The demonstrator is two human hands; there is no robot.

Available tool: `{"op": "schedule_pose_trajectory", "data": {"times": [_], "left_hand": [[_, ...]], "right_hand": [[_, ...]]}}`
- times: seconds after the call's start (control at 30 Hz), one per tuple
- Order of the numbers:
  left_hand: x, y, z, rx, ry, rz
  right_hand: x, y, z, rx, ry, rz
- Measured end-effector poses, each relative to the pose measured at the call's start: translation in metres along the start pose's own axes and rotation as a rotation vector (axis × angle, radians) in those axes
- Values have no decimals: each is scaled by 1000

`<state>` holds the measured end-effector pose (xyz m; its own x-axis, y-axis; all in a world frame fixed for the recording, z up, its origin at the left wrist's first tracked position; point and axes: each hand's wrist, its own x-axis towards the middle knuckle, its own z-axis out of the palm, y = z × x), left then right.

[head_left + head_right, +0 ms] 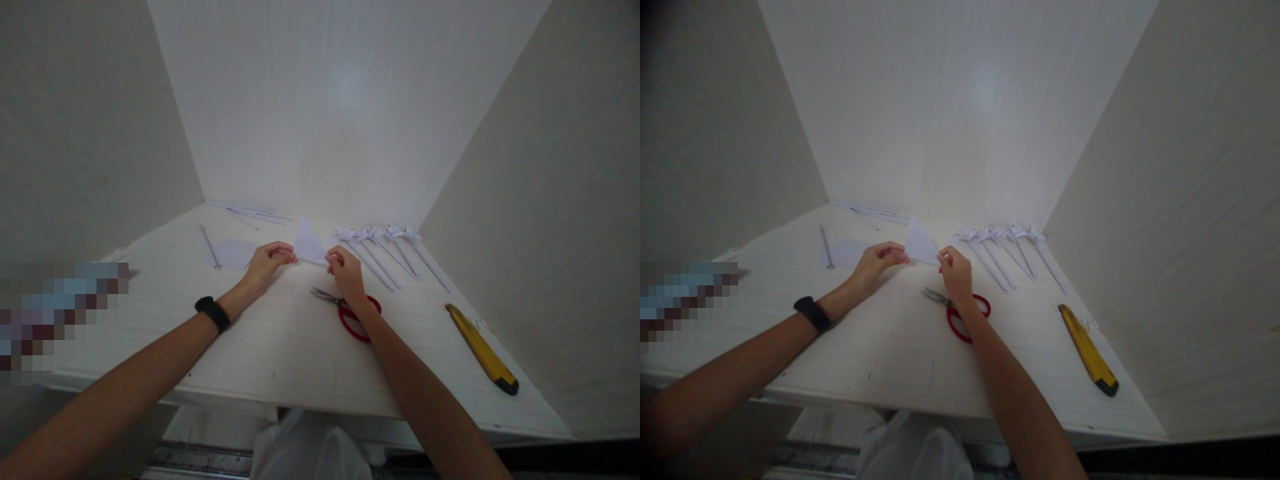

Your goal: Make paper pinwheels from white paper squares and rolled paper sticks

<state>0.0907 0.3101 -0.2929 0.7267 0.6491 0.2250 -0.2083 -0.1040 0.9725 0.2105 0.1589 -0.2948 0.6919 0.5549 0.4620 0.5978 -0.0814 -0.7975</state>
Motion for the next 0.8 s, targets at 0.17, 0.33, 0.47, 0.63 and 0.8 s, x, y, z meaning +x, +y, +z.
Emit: {"op": "schedule_pose_trajectory", "data": {"times": [0.17, 0.33, 0.47, 0.63, 0.8], "left_hand": [[1, -1, -1, -1, -7, 13], [1, 1, -1, -39, 33, 14], [1, 2, -1, -71, 71, 3], [1, -2, 0, -94, 34, -3], [1, -3, -1, -53, -31, -76]], "right_hand": [[-2, -3, -1, -68, 13, -36], [-2, -5, 0, -75, 13, -86], [-2, -5, 1, -32, -30, -98], [-3, -7, 0, -120, 18, -153], [-5, -9, -1, -343, 12, -257]]}}
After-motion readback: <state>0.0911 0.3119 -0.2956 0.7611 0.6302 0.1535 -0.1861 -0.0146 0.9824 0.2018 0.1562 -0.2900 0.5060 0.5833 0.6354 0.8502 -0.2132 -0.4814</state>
